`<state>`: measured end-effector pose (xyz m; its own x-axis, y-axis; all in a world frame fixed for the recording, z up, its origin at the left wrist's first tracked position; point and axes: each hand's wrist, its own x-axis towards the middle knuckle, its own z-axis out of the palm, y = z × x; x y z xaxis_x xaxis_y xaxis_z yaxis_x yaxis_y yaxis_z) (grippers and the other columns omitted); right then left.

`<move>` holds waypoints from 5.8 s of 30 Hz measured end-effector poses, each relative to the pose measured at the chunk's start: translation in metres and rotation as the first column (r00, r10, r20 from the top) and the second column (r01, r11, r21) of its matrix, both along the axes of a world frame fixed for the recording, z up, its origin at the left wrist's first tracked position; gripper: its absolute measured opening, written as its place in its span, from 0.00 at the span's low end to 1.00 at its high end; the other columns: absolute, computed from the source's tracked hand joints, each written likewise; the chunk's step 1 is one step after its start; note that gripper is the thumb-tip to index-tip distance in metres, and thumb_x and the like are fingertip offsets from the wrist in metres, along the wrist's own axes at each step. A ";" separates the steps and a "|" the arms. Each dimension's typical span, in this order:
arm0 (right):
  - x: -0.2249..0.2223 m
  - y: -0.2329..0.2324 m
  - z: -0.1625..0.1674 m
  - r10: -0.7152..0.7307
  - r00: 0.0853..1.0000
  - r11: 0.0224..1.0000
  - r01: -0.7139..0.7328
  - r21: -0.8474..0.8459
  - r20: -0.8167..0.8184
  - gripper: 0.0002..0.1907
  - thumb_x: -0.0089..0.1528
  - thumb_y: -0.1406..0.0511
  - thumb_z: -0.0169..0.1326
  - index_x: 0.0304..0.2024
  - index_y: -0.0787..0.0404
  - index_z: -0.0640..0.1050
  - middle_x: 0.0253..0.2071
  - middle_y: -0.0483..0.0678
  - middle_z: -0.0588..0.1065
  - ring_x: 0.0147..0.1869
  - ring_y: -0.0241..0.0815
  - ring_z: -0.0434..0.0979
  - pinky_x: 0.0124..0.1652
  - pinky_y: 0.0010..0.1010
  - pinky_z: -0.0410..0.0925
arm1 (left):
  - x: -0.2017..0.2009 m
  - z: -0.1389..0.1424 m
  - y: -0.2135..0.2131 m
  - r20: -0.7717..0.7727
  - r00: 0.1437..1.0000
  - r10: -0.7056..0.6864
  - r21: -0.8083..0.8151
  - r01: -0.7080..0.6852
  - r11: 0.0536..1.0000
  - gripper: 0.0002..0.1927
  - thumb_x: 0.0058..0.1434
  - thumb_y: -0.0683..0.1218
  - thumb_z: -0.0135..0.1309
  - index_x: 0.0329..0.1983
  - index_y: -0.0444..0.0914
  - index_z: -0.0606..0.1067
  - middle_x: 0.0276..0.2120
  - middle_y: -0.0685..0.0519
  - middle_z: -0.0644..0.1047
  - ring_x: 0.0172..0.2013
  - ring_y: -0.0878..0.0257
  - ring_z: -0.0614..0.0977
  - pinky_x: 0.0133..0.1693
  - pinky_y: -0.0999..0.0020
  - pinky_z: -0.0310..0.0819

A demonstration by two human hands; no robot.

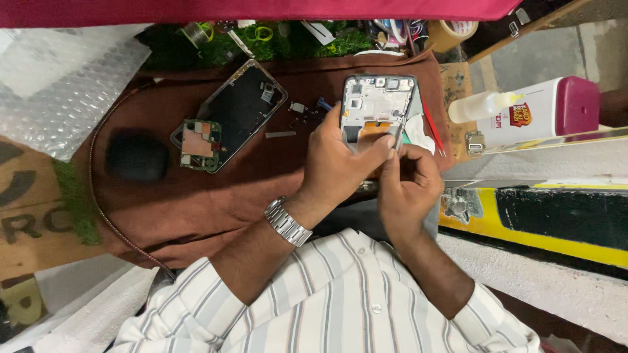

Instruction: The person assembles a disassembled smartphone by connecting ribbon cables, placing a battery, and securing internal components using a red plastic tool. The person handles the phone frame, battery, and various small parts on a workbench.

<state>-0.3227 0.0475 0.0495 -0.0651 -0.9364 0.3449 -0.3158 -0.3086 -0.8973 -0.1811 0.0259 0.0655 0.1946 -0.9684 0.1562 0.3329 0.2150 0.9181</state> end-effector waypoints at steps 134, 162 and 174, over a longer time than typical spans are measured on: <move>-0.027 -0.008 0.086 0.016 0.847 0.956 -0.168 -0.240 -0.531 0.07 0.66 0.76 0.61 0.45 0.64 0.79 0.41 0.52 0.72 0.42 0.43 0.73 0.37 0.28 0.66 | 0.011 0.019 0.011 -0.418 0.643 -0.641 -0.161 0.642 0.749 0.32 0.81 0.58 0.32 0.79 0.34 0.53 0.72 0.48 0.63 0.73 0.60 0.62 0.75 0.63 0.51; -0.020 -0.015 0.083 -0.012 0.743 0.924 -0.248 -0.291 -0.669 0.10 0.62 0.71 0.63 0.45 0.61 0.78 0.44 0.51 0.72 0.49 0.51 0.70 0.50 0.41 0.64 | 0.007 0.013 0.007 -0.347 0.686 -0.639 -0.070 0.660 0.748 0.31 0.79 0.60 0.30 0.77 0.36 0.55 0.67 0.48 0.66 0.67 0.62 0.66 0.71 0.63 0.58; -0.015 -0.010 0.069 -0.019 0.798 0.951 -0.171 -0.257 -0.602 0.10 0.61 0.73 0.64 0.44 0.61 0.78 0.44 0.51 0.73 0.50 0.51 0.71 0.50 0.38 0.66 | 0.006 0.004 0.005 -0.217 0.758 -0.615 0.000 0.630 0.777 0.29 0.79 0.60 0.30 0.73 0.36 0.59 0.61 0.48 0.69 0.62 0.63 0.69 0.66 0.65 0.63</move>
<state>-0.3378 0.0374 0.1185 0.3074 -0.7830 0.5408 -0.7176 -0.5640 -0.4086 -0.1754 0.0313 0.0699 -0.4359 -0.8932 0.1100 0.5426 -0.1633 0.8240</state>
